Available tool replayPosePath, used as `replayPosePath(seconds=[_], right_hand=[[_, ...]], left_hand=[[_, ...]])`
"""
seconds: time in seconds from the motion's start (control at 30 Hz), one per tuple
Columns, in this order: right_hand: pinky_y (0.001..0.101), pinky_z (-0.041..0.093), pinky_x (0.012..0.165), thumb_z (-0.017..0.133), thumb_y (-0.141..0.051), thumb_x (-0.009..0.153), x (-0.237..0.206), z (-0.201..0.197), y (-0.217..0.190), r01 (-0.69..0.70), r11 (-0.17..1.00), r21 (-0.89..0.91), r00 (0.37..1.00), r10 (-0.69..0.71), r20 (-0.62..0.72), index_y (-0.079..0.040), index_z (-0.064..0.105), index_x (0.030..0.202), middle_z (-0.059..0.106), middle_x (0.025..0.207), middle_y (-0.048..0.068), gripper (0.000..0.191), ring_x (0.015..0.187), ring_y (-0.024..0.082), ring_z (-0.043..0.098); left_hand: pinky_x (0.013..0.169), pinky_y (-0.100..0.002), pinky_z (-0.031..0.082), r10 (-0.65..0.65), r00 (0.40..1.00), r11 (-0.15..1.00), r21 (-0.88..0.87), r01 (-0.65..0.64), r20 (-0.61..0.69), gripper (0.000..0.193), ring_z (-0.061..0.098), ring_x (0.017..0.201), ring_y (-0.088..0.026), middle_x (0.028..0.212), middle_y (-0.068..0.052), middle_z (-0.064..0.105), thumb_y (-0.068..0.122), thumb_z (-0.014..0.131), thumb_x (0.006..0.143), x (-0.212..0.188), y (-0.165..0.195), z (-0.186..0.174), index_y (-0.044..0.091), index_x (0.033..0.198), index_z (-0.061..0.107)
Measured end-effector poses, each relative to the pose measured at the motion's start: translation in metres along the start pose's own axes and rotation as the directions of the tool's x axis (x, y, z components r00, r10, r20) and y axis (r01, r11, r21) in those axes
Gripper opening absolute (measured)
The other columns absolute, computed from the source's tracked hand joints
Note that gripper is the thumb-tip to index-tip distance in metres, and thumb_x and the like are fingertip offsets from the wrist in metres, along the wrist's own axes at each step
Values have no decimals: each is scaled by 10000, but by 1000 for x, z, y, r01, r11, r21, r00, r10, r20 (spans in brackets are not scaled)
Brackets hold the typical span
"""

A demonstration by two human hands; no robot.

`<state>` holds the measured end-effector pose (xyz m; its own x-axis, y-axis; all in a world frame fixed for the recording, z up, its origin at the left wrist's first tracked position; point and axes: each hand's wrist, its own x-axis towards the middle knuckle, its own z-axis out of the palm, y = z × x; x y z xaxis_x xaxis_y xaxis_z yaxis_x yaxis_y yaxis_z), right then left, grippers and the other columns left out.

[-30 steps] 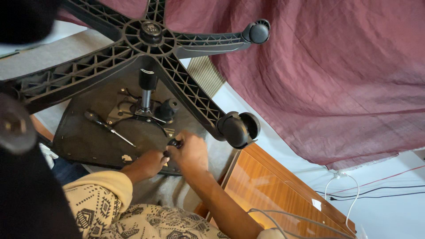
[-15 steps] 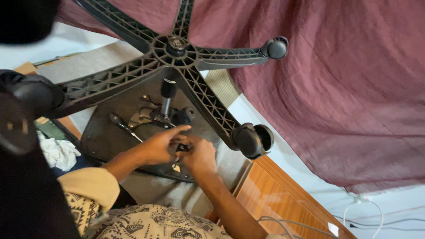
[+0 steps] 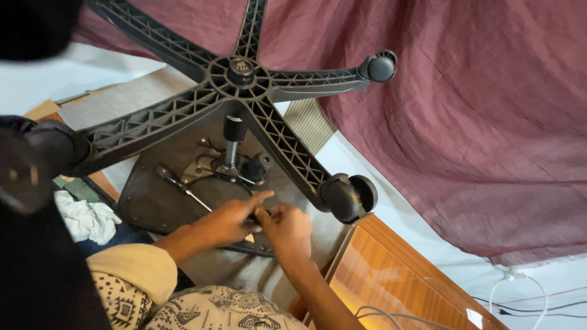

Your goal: The person works on an office chair turned upside down, using a screwdriver to loosen and tighten screws on the seat mechanism and gas lift assembly. They hold the mechanism with one hand while turning the screwdriver with the other, working on successive screws under the seat.

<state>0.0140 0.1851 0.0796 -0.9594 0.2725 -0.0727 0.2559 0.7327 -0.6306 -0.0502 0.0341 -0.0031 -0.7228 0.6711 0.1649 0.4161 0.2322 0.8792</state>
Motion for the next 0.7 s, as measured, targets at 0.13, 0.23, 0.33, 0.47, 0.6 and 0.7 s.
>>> replayPosePath(seconds=[0.13, 0.23, 0.33, 0.47, 0.6, 0.7], right_hand=[[390, 581, 673, 764, -279, 782, 7, -1, 3, 104, 992, 69, 992, -108, 59, -102, 813, 896, 761, 766, 151, 216, 686, 297, 763], [399, 580, 733, 814, -219, 723, 9, 1, 2, 124, 990, -68, 986, -115, 117, -84, 815, 882, 748, 801, 183, 208, 764, 330, 746], [382, 593, 761, 814, -161, 647, 13, 0, 0, 112, 994, 1, 985, -111, 132, -109, 811, 917, 773, 838, 156, 276, 799, 306, 766], [362, 612, 775, 829, -159, 627, 16, -2, 0, 81, 994, 77, 995, -86, 57, -66, 752, 901, 790, 846, 138, 299, 809, 273, 795], [381, 602, 750, 794, -163, 672, 16, -2, -1, 169, 975, 143, 986, -169, -14, -70, 765, 922, 787, 840, 134, 268, 799, 296, 779], [420, 574, 710, 816, -185, 673, 17, -5, -3, 164, 986, 18, 986, -163, -46, -60, 771, 870, 753, 789, 155, 238, 761, 344, 732]], left_hand=[[782, -372, 562, 124, 992, 989, -75, -124, -13, 937, 741, 849, -272, 1050, -145, 766, 2, 752, 758, 0, 18, -5, 99, 1567, 290], [788, -353, 569, -50, 998, 997, -49, 51, 22, 968, 741, 842, -271, 1039, -145, 771, 6, 737, 736, -3, 38, -2, 166, 1586, 301], [842, -340, 567, -44, 997, 976, -215, 29, -63, 985, 732, 952, -269, 1111, -154, 749, -12, 755, 724, -5, 49, 0, 155, 1572, 282], [884, -348, 566, -119, 981, 988, -121, 101, -154, 908, 757, 1033, -281, 1175, -158, 751, -54, 663, 784, -4, 43, 6, 155, 1588, 296], [851, -409, 567, 49, 972, 998, -18, -54, -228, 910, 738, 1008, -376, 1134, -205, 751, -95, 648, 748, -4, 31, 11, 99, 1571, 312], [773, -433, 571, -37, 976, 997, 53, 50, -216, 907, 738, 896, -401, 1020, -208, 760, -78, 628, 747, -4, 29, 11, 119, 1577, 321]])
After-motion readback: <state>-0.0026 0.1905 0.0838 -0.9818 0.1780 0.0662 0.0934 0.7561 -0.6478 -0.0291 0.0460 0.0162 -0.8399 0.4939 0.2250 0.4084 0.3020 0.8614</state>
